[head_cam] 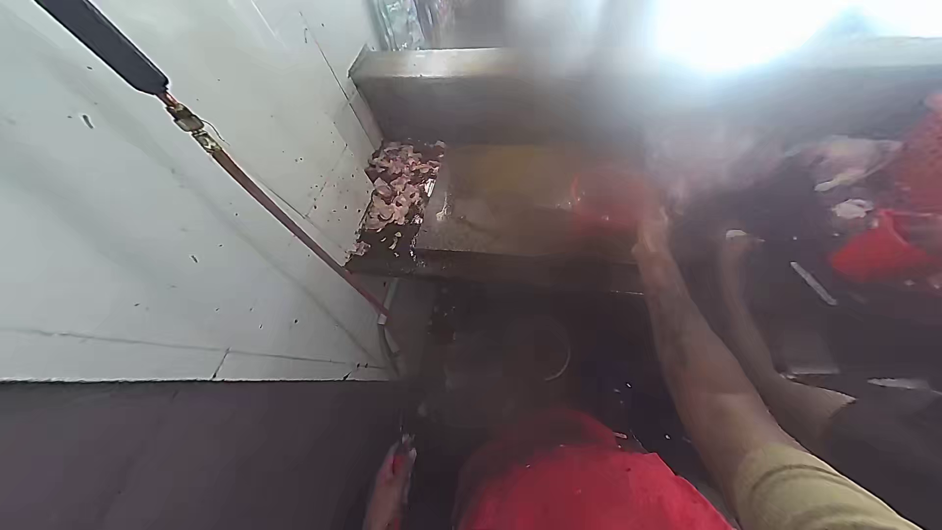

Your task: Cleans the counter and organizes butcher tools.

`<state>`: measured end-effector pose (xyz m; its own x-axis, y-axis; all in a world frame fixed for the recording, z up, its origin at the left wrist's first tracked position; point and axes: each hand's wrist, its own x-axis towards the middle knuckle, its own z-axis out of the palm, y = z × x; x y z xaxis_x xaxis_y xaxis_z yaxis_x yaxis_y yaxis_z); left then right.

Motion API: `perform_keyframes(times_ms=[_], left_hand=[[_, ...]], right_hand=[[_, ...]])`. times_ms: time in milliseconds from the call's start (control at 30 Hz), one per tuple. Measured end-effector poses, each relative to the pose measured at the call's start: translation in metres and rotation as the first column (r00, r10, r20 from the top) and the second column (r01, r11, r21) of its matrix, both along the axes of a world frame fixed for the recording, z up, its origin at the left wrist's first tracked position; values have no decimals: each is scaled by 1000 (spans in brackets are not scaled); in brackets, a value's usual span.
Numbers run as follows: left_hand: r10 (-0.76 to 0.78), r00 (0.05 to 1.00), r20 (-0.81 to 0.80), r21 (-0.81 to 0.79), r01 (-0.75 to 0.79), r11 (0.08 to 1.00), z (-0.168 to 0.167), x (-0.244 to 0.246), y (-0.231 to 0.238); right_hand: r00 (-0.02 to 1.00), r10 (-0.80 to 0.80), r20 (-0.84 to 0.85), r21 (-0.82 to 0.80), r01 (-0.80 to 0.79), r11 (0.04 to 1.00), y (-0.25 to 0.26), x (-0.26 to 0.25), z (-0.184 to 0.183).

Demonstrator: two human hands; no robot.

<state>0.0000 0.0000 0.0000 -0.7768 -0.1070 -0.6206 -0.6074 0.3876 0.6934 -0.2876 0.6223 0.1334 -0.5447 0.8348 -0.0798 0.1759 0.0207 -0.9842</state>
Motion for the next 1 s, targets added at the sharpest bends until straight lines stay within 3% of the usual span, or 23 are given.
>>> perform_keyframes(times_ms=[67,133,233,267,367,433,500,567,633,667,767,833,900,1000], left_hand=[[-74,996,-50,117,79,990,4,-75,0],[-137,989,-52,193,144,971,19,-148,12],[-190,980,-50,360,195,912,41,-242,38],[-212,976,-45,445,210,871,47,-270,49],[-292,956,4,656,218,723,69,-352,91],[-313,948,56,737,172,654,85,-399,125],[-292,954,70,756,140,639,90,-439,166],[-243,966,87,759,94,644,91,-471,206],[-207,974,92,771,62,634,97,-502,240],[-189,978,93,766,51,641,103,-511,255],[-159,981,113,745,22,666,110,-528,304],[-154,983,102,747,27,664,99,-541,335],[-242,970,-17,760,170,627,96,-541,345],[-355,922,-152,680,359,640,117,-532,342]], right_hand=[[971,70,229,177,-112,978,9,8,10],[880,22,474,414,-245,877,12,12,37],[858,29,513,574,-367,732,-15,1,81],[850,126,512,516,-421,746,-20,-11,88],[776,355,521,42,-439,898,-21,-59,78],[804,265,532,14,-321,947,-19,-80,58],[913,125,388,2,-136,991,-18,-89,49],[990,131,57,-199,-117,973,-19,-97,49],[939,301,-165,-376,-343,861,-47,-122,73],[912,394,-113,-376,-406,833,-73,-135,83],[844,479,242,-225,-431,874,-155,-171,91],[761,570,310,-146,-555,819,-190,-183,96],[701,604,378,-30,-643,765,-209,-169,99],[628,497,598,145,-696,704,-195,-157,77]])
